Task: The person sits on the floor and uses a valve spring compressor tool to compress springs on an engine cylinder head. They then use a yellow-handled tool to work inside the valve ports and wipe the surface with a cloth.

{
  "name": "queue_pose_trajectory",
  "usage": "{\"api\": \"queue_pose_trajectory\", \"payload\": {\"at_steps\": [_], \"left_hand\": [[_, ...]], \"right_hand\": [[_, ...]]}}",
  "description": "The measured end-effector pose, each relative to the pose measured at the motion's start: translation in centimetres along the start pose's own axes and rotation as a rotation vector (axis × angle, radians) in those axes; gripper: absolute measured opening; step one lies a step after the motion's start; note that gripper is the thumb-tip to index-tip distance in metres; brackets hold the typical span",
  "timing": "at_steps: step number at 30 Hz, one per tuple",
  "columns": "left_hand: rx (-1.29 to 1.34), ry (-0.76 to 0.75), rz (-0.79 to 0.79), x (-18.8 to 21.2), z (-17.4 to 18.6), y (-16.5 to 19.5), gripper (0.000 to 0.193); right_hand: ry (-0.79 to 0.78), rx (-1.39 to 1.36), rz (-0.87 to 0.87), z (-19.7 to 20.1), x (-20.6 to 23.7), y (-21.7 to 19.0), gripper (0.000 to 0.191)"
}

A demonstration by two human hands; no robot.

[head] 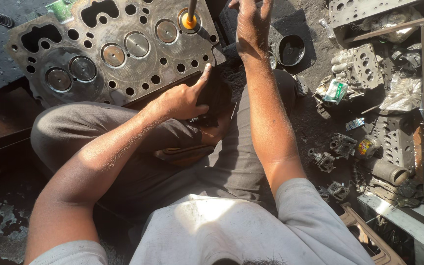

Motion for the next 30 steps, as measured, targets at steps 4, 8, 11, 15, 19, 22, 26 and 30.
{"api": "queue_pose_trajectory", "payload": {"at_steps": [4, 8, 11, 15, 19, 22, 26, 30], "left_hand": [[0.212, -0.166, -0.029, -0.5, 0.0, 1.3, 0.103], [0.307, 0.217, -0.452, -0.3, 4.3, 2.0, 0.067], [0.516, 0.394, 0.033, -0.6, 7.5, -3.1, 0.062], [0.584, 0.554, 0.203, -1.4, 9.8, -6.7, 0.078], [0.61, 0.635, 0.066, -3.1, 10.1, -6.6, 0.07], [0.64, 0.553, 0.214, -4.1, 9.1, -7.1, 0.067], [0.521, 0.548, 0.235, -4.7, 8.7, -7.7, 0.072], [0.451, 0.53, 0.258, -5.4, 7.8, -8.3, 0.08]], "right_hand": [[-0.155, 0.453, 0.32, -1.1, 0.4, -1.7, 0.015], [-0.225, 0.251, 0.185, -2.5, 0.6, -2.3, 0.009], [-0.39, 0.323, 0.244, -4.6, 1.5, -3.3, 0.004], [-0.481, 0.415, 0.365, -6.7, 2.9, -4.4, 0.011], [-0.473, 0.302, 0.391, -7.7, 3.3, -4.6, 0.016], [-0.366, 0.395, 0.332, -7.6, 2.9, -3.8, 0.014], [-0.316, 0.346, 0.338, -7.8, 2.7, -3.6, 0.017], [-0.318, 0.189, 0.229, -7.9, 2.8, -4.0, 0.024]]}}
Point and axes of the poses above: each hand's wrist, its own x-axis away from the middle knuckle, its own z-axis out of the back of the hand, y = z × x, the point moved 5 cm from there along -x, towards the middle knuckle, and after that the axes turned 11 degrees about y, right-handed, at the moved point
